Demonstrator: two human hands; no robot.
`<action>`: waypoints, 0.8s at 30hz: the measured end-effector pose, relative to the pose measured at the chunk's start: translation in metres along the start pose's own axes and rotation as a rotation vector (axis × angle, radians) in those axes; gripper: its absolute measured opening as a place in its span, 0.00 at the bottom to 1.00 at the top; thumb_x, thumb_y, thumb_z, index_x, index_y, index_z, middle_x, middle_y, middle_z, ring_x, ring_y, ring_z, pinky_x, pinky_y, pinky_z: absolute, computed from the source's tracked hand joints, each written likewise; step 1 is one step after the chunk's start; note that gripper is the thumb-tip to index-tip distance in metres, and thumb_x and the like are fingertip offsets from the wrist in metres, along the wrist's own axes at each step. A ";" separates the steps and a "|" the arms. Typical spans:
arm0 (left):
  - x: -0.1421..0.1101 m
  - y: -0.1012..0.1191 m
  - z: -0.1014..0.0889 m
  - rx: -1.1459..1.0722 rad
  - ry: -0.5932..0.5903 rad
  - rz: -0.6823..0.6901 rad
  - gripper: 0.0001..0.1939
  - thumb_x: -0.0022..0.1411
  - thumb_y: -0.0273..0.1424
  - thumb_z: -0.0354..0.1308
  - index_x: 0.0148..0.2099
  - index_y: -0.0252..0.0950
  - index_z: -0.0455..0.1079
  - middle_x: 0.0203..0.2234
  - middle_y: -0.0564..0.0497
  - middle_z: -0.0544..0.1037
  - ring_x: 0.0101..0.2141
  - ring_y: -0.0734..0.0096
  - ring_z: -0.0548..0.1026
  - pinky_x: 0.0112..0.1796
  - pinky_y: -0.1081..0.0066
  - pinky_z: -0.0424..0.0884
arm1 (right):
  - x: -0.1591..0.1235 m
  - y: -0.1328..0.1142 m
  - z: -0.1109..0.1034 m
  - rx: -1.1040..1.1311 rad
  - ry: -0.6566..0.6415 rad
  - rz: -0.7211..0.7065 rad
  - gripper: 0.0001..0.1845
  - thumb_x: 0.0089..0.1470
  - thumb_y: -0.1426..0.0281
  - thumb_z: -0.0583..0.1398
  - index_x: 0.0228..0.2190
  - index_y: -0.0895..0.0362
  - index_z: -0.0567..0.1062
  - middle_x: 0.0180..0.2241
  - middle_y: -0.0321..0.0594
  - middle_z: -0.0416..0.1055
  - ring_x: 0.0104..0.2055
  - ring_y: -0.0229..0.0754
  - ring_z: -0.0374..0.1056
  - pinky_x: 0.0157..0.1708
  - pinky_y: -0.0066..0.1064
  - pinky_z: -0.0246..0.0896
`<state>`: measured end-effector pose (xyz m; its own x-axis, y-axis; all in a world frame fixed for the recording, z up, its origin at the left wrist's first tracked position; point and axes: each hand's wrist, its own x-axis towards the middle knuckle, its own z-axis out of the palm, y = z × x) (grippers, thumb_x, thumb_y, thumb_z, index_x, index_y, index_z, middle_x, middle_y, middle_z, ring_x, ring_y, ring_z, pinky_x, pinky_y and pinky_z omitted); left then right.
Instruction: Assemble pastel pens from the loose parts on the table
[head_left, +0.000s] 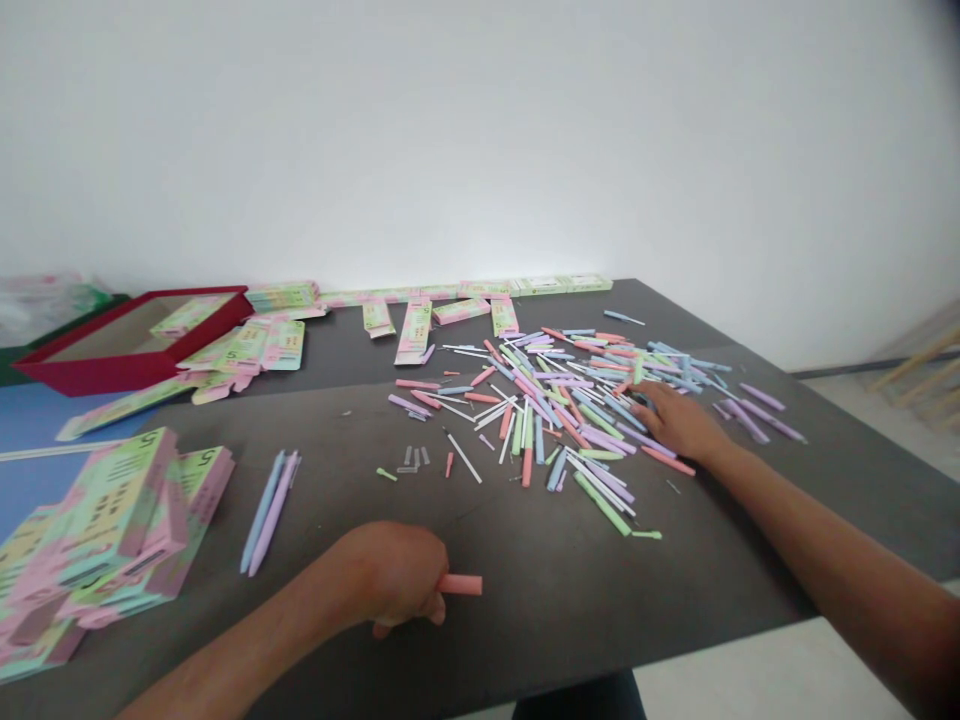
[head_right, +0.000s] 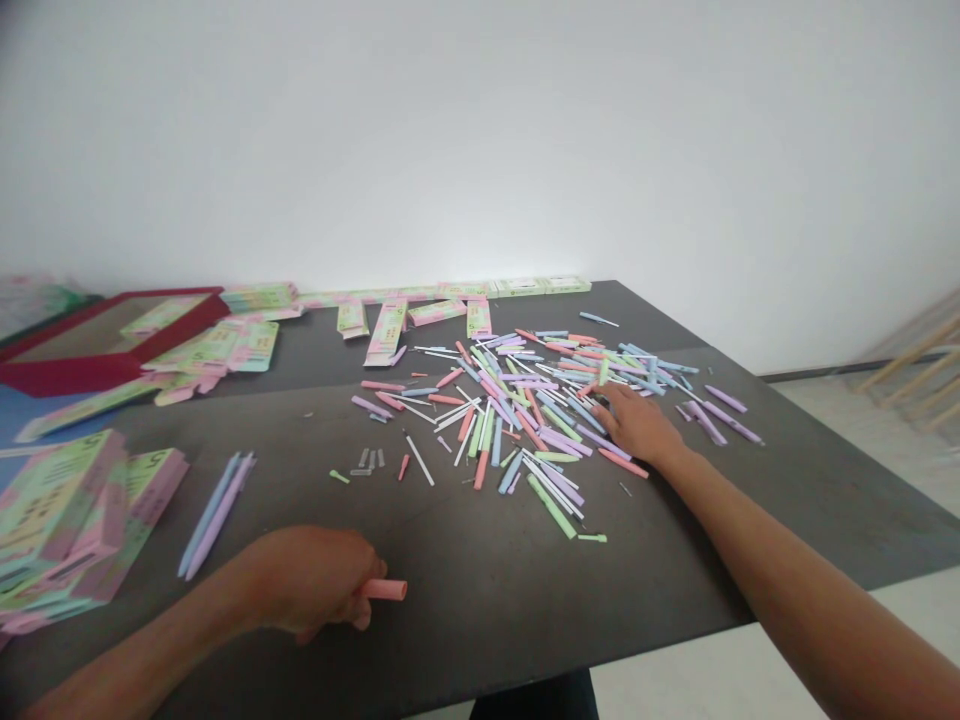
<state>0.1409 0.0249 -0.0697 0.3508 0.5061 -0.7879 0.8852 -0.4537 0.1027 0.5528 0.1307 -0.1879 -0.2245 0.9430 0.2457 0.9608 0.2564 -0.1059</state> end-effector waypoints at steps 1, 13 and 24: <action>0.000 0.000 0.000 -0.007 -0.006 0.000 0.08 0.51 0.28 0.57 0.33 0.37 0.77 0.06 0.59 0.58 0.16 0.68 0.67 0.18 0.73 0.53 | 0.003 -0.006 0.001 0.012 0.005 -0.014 0.23 0.59 0.60 0.49 0.54 0.52 0.64 0.55 0.47 0.64 0.57 0.53 0.60 0.52 0.47 0.59; -0.001 0.002 -0.003 0.025 -0.014 -0.009 0.07 0.51 0.28 0.58 0.33 0.37 0.77 0.07 0.58 0.60 0.15 0.69 0.67 0.16 0.73 0.51 | -0.008 -0.067 -0.027 0.157 0.034 -0.136 0.29 0.58 0.57 0.51 0.59 0.50 0.56 0.59 0.48 0.59 0.61 0.54 0.55 0.57 0.50 0.52; 0.000 -0.001 0.002 0.006 0.009 0.005 0.08 0.50 0.28 0.58 0.33 0.37 0.77 0.11 0.55 0.69 0.17 0.68 0.69 0.18 0.73 0.54 | -0.014 -0.082 -0.010 0.105 -0.041 -0.232 0.23 0.60 0.61 0.50 0.56 0.50 0.63 0.57 0.47 0.62 0.60 0.53 0.57 0.57 0.54 0.50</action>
<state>0.1391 0.0242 -0.0713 0.3580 0.5106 -0.7817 0.8815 -0.4608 0.1027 0.4791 0.0949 -0.1731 -0.4458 0.8634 0.2363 0.8608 0.4859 -0.1516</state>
